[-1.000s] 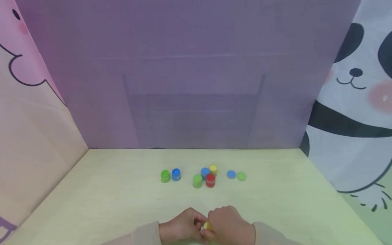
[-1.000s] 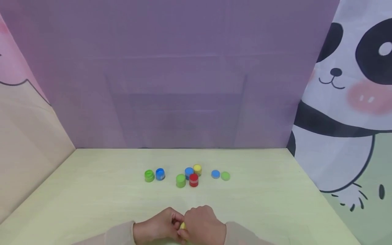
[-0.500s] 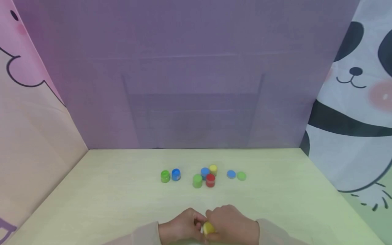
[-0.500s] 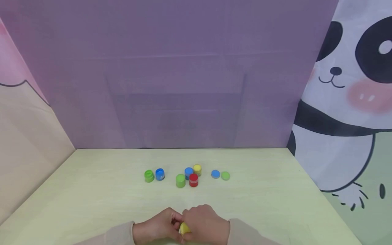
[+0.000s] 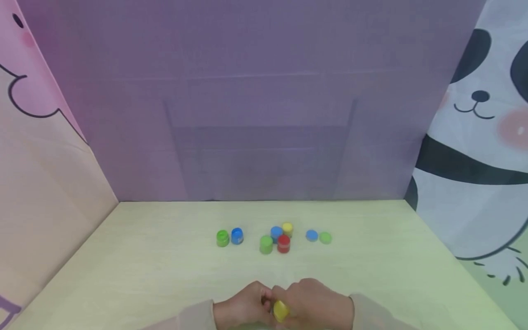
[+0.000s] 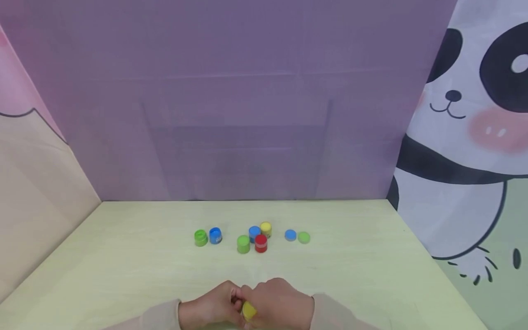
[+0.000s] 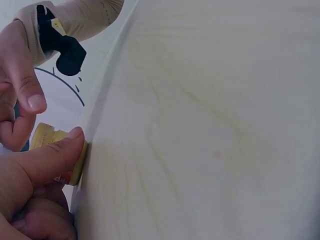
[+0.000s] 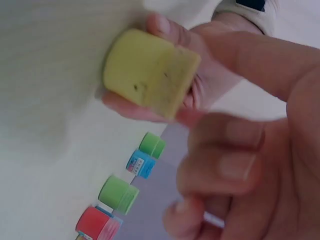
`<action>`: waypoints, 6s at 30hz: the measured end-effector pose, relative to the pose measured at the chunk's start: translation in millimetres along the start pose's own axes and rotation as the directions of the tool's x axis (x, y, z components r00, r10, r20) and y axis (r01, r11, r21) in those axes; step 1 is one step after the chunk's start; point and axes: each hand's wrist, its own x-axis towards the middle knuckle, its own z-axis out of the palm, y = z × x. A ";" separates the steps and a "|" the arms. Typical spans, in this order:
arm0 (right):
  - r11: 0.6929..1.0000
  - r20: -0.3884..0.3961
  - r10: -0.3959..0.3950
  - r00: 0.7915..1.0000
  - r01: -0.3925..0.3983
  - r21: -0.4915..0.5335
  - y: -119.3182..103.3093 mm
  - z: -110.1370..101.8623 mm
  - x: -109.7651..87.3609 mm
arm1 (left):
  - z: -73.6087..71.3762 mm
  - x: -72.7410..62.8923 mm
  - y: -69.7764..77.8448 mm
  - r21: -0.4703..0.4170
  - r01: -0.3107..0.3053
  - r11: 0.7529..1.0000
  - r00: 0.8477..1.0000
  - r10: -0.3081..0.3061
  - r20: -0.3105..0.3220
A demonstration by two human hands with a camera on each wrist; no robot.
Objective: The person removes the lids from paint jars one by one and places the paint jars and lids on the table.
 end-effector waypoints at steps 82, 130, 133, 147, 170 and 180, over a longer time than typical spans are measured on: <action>0.993 -0.113 0.104 0.988 -0.110 -0.050 -2.1 12.7 3.4 | 4.2 0.7 -0.8 -0.005 -0.003 1.000 1.000 0.003 -0.026; 0.986 -0.094 0.148 0.984 -0.154 -0.061 -6.5 9.8 0.9 | 5.7 2.0 -0.2 0.094 0.001 0.996 0.997 0.006 -0.070; 0.988 -0.076 0.141 0.987 -0.145 -0.052 -5.9 8.5 0.4 | 5.0 2.2 -0.9 0.087 -0.003 0.996 0.998 0.008 -0.058; 0.989 -0.012 0.041 0.999 -0.042 -0.140 -6.5 3.7 -2.6 | 5.1 1.1 -0.3 0.101 0.037 0.994 0.997 -0.031 -0.069; 0.962 -0.119 0.236 0.964 -0.250 -0.114 -16.4 13.1 1.1 | 5.7 0.5 0.6 0.042 0.022 0.999 0.999 -0.020 -0.047; 0.978 -0.142 0.166 0.976 -0.182 -0.104 -10.0 13.6 0.0 | 6.6 1.6 0.1 0.086 0.008 0.996 0.997 -0.002 -0.078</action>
